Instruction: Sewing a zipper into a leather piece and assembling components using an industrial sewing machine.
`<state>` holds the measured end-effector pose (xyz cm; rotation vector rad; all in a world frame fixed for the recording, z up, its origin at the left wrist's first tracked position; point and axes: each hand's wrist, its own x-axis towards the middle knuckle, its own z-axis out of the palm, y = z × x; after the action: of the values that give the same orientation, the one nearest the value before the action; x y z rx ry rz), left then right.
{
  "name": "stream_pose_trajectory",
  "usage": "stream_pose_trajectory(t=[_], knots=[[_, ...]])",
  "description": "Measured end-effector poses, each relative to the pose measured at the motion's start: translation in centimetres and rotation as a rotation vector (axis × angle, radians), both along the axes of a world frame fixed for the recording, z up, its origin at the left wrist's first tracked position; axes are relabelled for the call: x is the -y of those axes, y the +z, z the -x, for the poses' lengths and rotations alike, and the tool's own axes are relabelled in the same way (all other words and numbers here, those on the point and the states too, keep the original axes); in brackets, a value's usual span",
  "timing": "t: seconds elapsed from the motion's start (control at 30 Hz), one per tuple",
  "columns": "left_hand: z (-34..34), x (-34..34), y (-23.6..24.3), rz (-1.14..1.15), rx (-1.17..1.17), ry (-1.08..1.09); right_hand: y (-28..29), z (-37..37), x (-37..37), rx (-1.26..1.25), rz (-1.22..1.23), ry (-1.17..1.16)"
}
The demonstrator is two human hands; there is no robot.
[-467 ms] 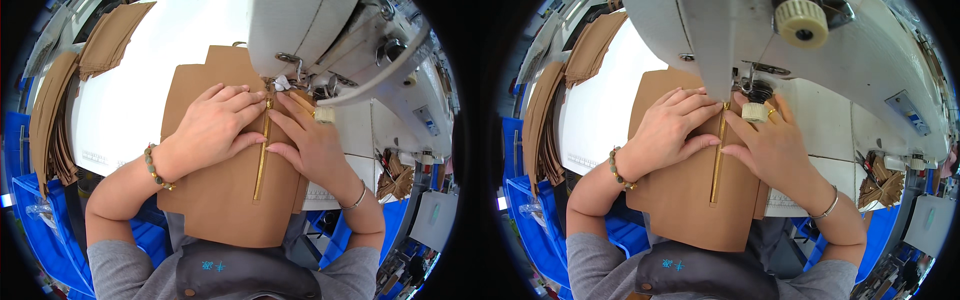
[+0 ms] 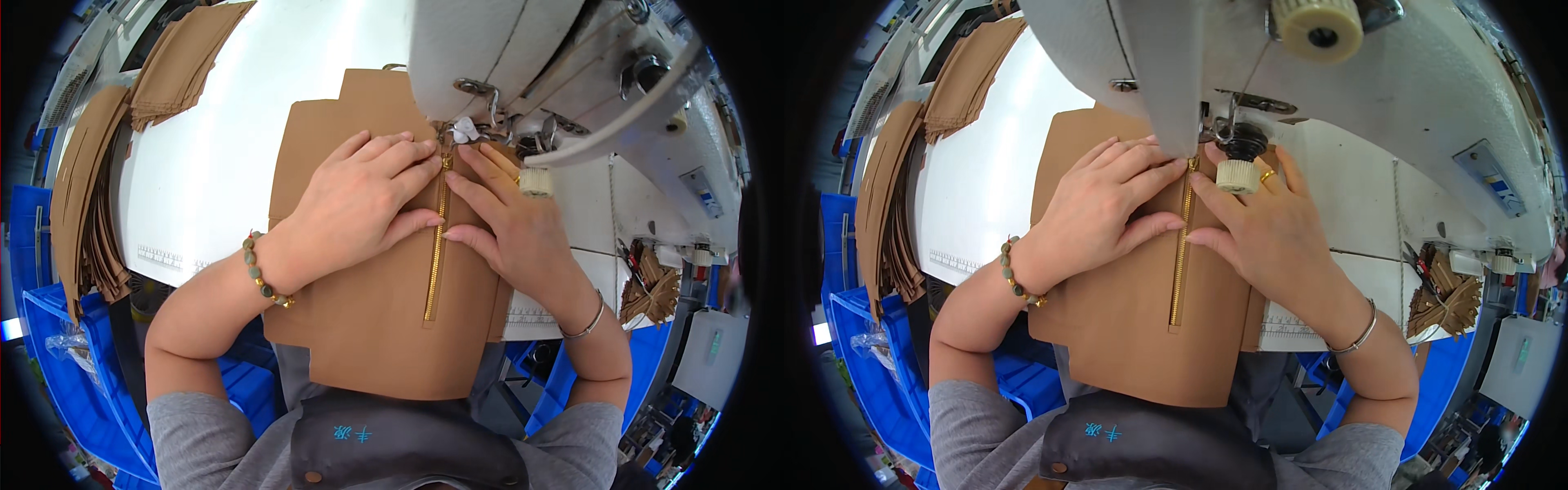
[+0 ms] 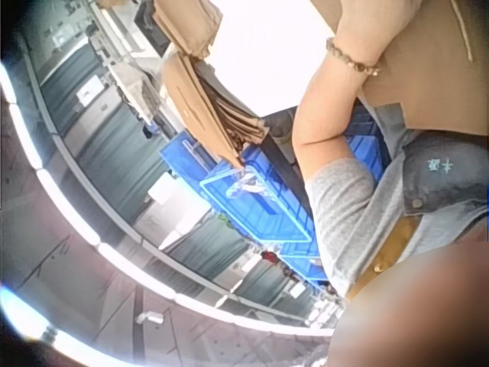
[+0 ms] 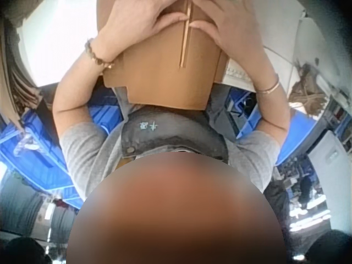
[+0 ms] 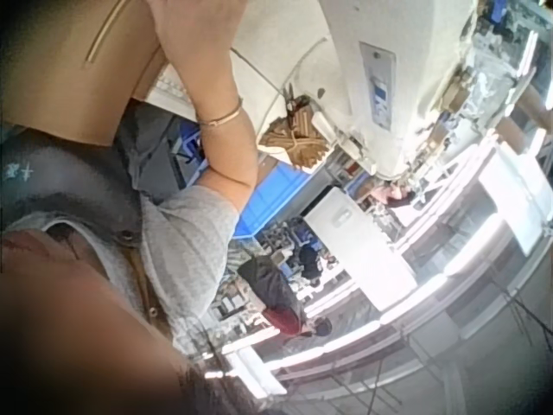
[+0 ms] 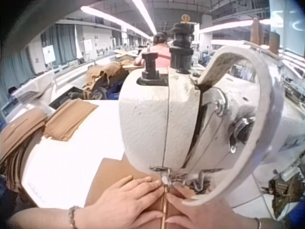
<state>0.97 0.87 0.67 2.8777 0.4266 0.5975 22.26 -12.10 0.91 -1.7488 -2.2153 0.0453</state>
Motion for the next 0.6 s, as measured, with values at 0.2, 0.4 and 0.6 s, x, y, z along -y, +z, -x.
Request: stream_pose_trajectory(t=[0.2, 0.4, 0.6], knots=[[-0.11, -0.13, -0.18, 0.013, 0.033, -0.010, -0.01, 0.01, -0.02, -0.008, -0.027, -0.003], [-0.16, -0.16, -0.08, 0.008, 0.027, -0.011, -0.04, 0.02, -0.05, -0.004, -0.028, -0.004], [-0.21, -0.21, 0.05, 0.003, 0.021, -0.011, -0.10, 0.00, 0.00, 0.023, 0.018, -0.016]])
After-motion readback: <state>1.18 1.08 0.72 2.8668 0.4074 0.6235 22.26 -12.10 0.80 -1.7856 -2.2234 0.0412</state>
